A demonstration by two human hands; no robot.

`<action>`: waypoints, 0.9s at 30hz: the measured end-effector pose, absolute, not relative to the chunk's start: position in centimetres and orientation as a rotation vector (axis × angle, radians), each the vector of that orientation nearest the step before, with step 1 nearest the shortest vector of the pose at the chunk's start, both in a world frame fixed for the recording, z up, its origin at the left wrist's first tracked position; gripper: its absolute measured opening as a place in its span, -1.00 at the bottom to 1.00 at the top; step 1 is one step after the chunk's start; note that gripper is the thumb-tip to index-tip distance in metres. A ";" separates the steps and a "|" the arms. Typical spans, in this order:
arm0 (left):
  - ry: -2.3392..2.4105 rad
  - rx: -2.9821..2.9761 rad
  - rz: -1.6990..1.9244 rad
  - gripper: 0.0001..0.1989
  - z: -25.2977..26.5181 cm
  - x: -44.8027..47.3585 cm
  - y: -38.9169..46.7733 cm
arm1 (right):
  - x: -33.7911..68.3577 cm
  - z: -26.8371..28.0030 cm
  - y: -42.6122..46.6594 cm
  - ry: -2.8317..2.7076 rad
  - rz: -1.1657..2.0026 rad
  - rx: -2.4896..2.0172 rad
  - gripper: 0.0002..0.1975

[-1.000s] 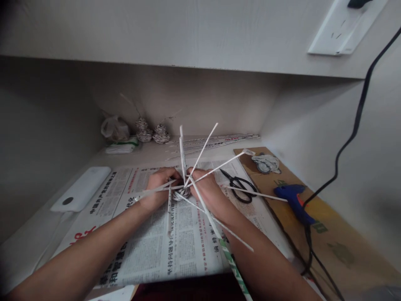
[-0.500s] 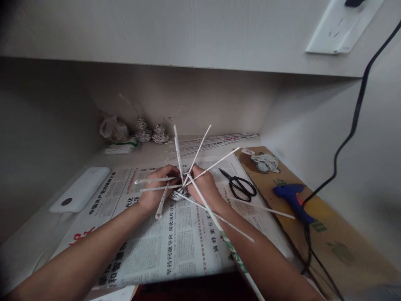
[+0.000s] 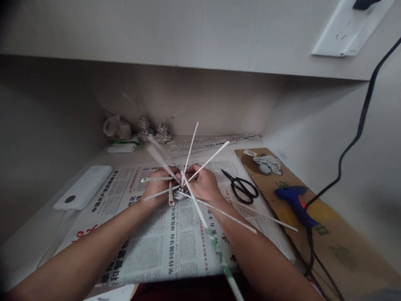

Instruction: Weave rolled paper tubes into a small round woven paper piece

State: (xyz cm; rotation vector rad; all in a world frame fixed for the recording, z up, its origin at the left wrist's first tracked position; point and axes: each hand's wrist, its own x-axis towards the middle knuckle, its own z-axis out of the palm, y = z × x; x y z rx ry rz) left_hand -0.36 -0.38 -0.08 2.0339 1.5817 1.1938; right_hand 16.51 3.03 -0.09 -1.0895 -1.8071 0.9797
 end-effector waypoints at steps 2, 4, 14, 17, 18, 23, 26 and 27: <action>1.559 2.055 1.175 -0.89 -0.2 -0.5 -0.4 | 16.4 0.8 2.4 -1.869 0.877 -1.008 -0.71; 1.552 2.084 1.164 -0.89 -0.3 -0.7 -0.3 | 16.3 1.5 1.9 -1.878 0.800 -0.946 -0.72; 1.541 2.151 1.149 -0.85 0.3 -0.6 -0.3 | 16.4 1.8 3.0 -1.454 1.186 -1.180 -0.59; 1.558 2.150 1.153 -0.85 0.1 -0.7 -0.3 | 16.8 2.0 2.8 -1.651 1.000 -1.275 -0.69; 1.563 2.148 1.150 -0.85 0.0 -0.7 -0.3 | 16.9 2.1 2.7 -1.701 0.938 -1.313 -0.71; 1.643 2.120 1.139 -0.88 0.0 -0.6 -0.3 | 17.3 1.3 2.7 -1.838 0.887 -1.436 -0.79; 1.695 2.110 1.128 -0.86 -0.1 -0.4 -0.2 | 17.3 0.4 2.7 -1.807 0.857 -1.466 -0.85; 1.702 2.109 1.129 -0.85 -0.1 -0.3 -0.2 | 17.3 0.0 2.6 -1.788 0.866 -1.457 -0.87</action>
